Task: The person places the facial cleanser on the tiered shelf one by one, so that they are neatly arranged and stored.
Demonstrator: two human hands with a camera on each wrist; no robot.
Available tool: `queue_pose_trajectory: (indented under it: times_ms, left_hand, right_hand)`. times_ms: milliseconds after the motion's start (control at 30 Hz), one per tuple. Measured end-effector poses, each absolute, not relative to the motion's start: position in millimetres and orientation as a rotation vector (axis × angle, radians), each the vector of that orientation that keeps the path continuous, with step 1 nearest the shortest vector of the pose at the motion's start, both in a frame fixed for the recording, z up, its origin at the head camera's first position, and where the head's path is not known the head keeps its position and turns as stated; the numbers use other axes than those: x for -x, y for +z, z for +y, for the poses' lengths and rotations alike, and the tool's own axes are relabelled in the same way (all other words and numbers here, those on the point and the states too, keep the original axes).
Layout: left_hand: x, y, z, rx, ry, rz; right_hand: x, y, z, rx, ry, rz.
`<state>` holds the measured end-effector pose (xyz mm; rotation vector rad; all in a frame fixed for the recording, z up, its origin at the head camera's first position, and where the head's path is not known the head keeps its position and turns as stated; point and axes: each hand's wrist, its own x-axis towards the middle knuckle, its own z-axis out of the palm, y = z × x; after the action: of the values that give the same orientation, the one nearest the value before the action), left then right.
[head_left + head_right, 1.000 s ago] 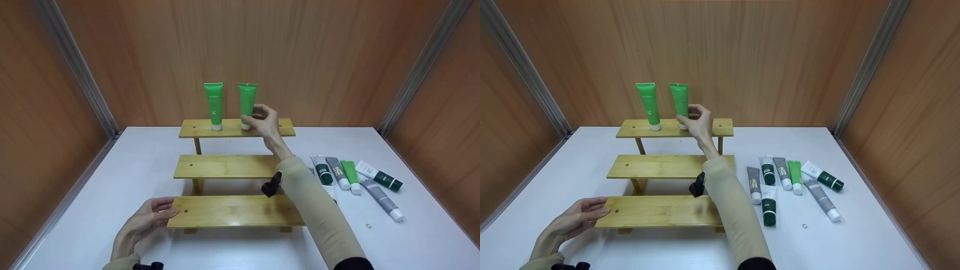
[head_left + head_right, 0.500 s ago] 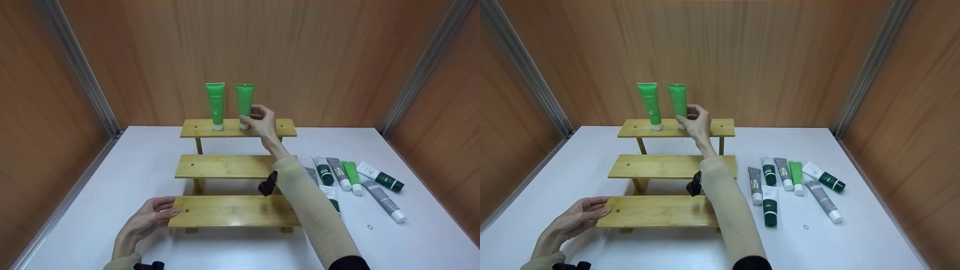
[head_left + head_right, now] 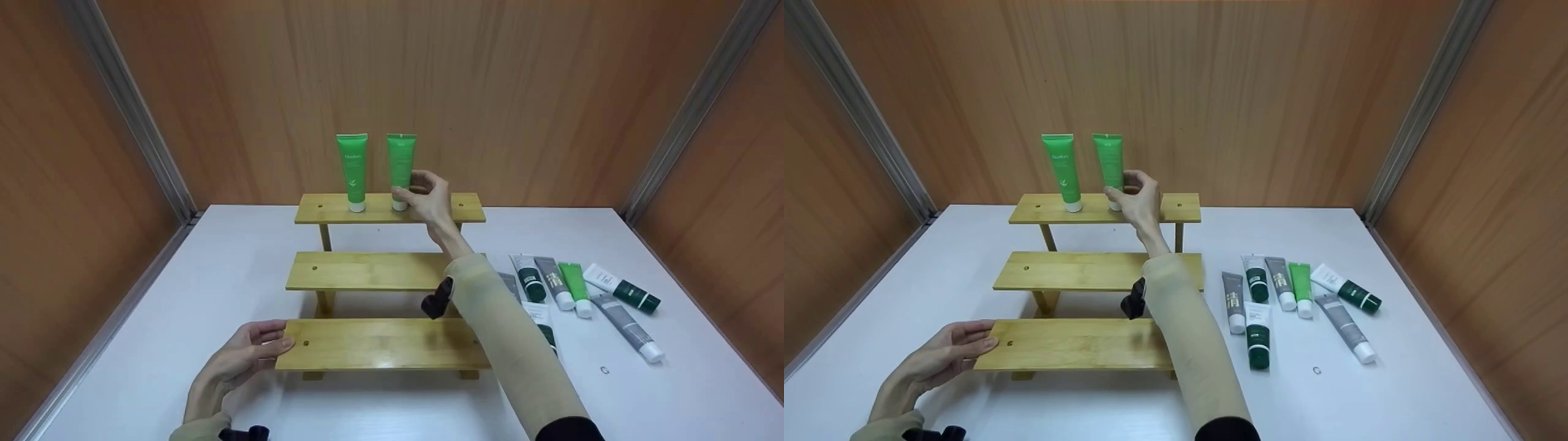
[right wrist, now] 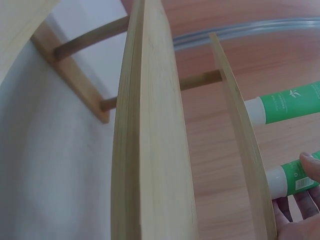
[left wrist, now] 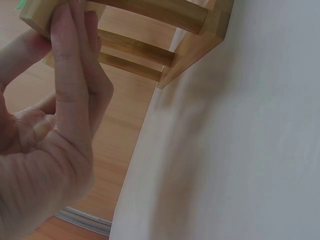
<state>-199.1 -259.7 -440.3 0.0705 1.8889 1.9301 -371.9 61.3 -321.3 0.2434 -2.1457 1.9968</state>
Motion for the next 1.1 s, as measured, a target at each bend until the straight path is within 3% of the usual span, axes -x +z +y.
queue_pose_trajectory:
  times_ms: [533,1100]
  left_hand:
    - [200,-439,-257,-0.037,1.920,1.899]
    - [198,-439,-259,-0.037,1.908,1.884]
  right_hand:
    - [357,-328,87,-0.375,1.899,-2.112]
    - [257,-388,248,-0.377,1.187,-2.544]
